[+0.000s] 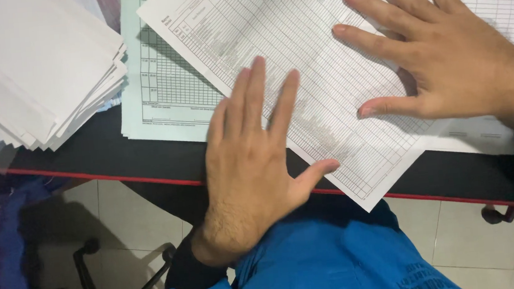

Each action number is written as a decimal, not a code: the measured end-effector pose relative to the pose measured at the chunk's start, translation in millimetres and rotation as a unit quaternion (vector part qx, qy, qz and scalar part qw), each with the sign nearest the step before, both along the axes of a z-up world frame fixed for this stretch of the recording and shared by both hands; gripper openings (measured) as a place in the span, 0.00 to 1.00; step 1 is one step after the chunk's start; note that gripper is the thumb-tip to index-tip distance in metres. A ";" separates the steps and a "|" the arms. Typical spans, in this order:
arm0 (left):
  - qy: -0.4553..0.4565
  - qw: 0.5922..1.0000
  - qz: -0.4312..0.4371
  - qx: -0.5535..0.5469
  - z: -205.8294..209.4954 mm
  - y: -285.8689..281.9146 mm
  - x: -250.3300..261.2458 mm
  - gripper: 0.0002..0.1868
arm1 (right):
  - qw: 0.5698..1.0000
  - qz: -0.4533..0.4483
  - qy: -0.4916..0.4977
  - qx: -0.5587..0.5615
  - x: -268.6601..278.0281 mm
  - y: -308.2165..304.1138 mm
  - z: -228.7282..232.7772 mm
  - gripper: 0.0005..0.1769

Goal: Folding printed forms and inserting them into envelopes at a desk

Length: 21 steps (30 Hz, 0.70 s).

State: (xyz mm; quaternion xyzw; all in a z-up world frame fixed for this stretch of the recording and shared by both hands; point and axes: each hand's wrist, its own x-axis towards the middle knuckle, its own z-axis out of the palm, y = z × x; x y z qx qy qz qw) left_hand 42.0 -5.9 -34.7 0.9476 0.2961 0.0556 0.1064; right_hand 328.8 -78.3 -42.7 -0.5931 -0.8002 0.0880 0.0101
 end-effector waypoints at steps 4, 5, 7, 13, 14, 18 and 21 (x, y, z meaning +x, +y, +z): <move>0.015 0.997 0.074 0.023 -0.1 8.0 -3.7 0.63 | 1.000 0.008 -0.018 0.005 -1.8 0.9 5.0 0.57; 0.023 0.997 0.075 0.028 0.0 8.5 -3.9 0.65 | 0.999 0.007 -0.047 0.004 -2.7 1.5 8.7 0.60; 0.033 0.996 0.082 0.034 0.8 9.6 -5.1 0.67 | 0.997 0.011 -0.074 0.003 -7.8 4.7 17.6 0.62; 0.049 0.993 0.092 0.063 0.5 9.6 -5.7 0.68 | 0.999 0.043 -0.031 0.009 -55.3 44.5 30.1 0.51; 0.007 0.995 0.090 0.045 0.1 9.7 -5.8 0.59 | 0.996 0.086 0.011 0.021 -62.4 49.7 23.5 0.50; -0.024 0.995 0.091 0.028 2.6 10.6 -5.3 0.59 | 0.983 0.149 0.092 0.049 -72.3 64.6 2.8 0.48; 0.011 0.995 0.095 0.043 1.9 11.1 -4.6 0.65 | 0.989 0.122 0.074 0.036 -63.0 69.4 2.8 0.51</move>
